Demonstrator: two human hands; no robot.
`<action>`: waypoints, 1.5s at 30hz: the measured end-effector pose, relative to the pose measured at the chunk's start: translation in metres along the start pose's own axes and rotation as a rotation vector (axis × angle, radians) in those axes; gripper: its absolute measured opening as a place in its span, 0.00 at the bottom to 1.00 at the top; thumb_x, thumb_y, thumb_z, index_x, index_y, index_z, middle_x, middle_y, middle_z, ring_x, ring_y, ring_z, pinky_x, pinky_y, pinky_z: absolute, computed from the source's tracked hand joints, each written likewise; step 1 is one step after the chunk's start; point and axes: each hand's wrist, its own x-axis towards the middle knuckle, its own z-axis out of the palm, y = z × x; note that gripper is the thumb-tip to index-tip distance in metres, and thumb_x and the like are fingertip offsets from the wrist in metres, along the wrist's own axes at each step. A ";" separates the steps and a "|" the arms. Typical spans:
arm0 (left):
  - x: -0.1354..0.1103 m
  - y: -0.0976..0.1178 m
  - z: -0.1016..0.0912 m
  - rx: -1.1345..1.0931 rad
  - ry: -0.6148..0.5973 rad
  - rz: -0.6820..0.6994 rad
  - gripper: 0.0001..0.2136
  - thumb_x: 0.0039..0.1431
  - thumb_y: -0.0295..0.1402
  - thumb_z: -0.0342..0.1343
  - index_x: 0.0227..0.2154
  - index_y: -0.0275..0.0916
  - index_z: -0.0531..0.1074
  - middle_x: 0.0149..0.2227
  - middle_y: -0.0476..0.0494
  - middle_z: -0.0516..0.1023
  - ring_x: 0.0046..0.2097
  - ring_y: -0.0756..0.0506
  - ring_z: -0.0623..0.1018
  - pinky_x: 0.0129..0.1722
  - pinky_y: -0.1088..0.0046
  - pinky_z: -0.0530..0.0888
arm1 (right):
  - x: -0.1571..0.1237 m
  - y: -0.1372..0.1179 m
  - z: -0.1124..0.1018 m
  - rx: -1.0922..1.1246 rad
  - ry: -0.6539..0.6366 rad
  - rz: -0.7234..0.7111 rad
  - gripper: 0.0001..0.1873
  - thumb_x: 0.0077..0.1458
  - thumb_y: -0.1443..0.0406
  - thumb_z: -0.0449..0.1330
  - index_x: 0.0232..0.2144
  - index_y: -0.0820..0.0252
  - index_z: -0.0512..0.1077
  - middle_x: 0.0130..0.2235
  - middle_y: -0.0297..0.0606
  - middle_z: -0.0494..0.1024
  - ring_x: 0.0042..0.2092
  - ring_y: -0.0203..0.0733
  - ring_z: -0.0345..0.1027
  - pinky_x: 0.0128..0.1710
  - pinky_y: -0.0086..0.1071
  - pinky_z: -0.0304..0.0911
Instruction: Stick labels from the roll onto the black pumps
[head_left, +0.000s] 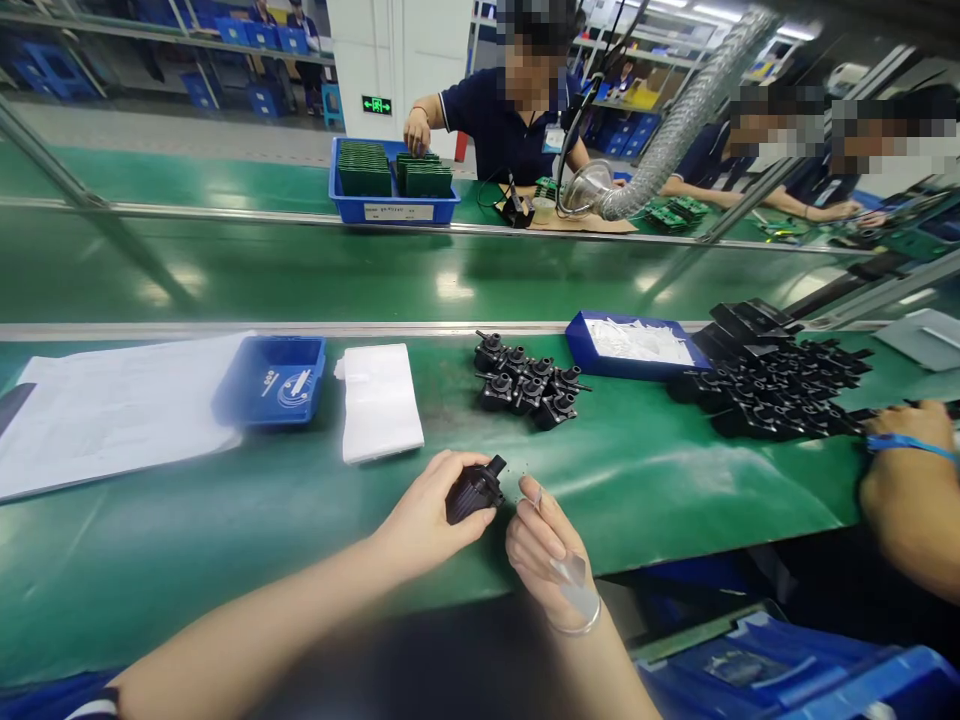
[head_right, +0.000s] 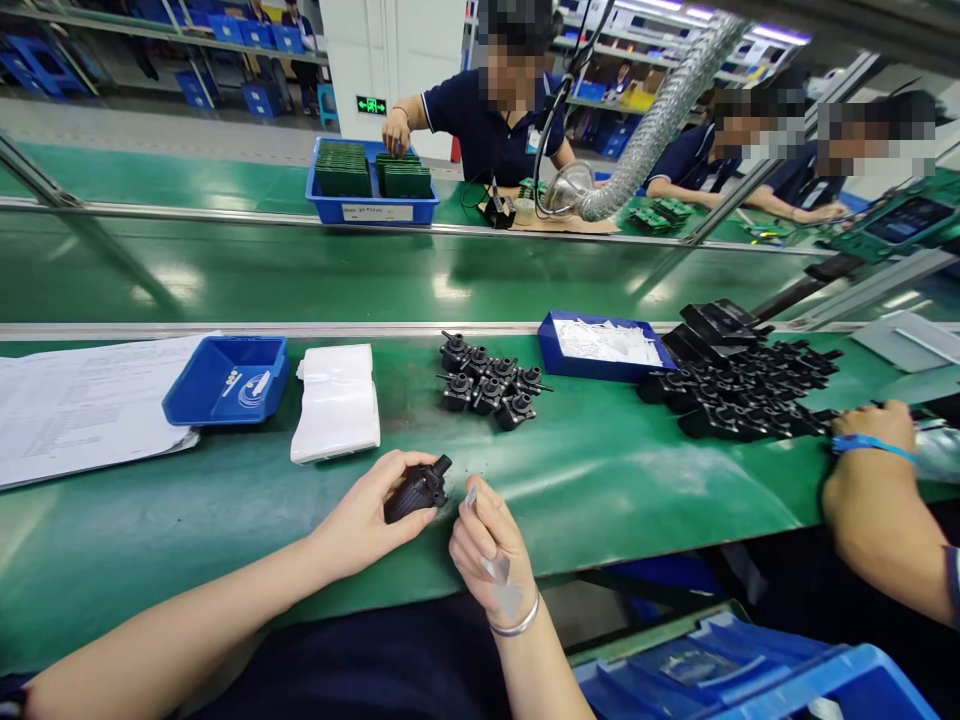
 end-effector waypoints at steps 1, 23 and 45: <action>-0.001 0.000 0.000 0.014 0.009 -0.004 0.21 0.56 0.31 0.58 0.53 0.44 0.64 0.52 0.40 0.69 0.54 0.41 0.71 0.57 0.59 0.67 | -0.001 0.000 -0.001 -0.005 0.011 0.001 0.05 0.59 0.66 0.61 0.38 0.59 0.71 0.14 0.18 0.51 0.14 0.26 0.29 0.09 0.17 0.39; -0.008 -0.005 0.001 0.458 0.116 0.202 0.31 0.58 0.25 0.51 0.63 0.44 0.51 0.43 0.39 0.67 0.44 0.40 0.72 0.45 0.60 0.72 | -0.013 -0.005 -0.012 0.022 0.040 -0.046 0.02 0.58 0.66 0.62 0.35 0.58 0.72 0.13 0.17 0.50 0.13 0.25 0.29 0.08 0.16 0.38; -0.006 0.002 0.012 -0.702 -0.092 -0.264 0.21 0.56 0.40 0.61 0.46 0.41 0.57 0.37 0.49 0.69 0.37 0.49 0.74 0.40 0.69 0.71 | -0.016 -0.006 0.024 -0.293 0.075 0.160 0.14 0.57 0.61 0.63 0.26 0.58 0.62 0.11 0.18 0.54 0.12 0.24 0.36 0.11 0.18 0.41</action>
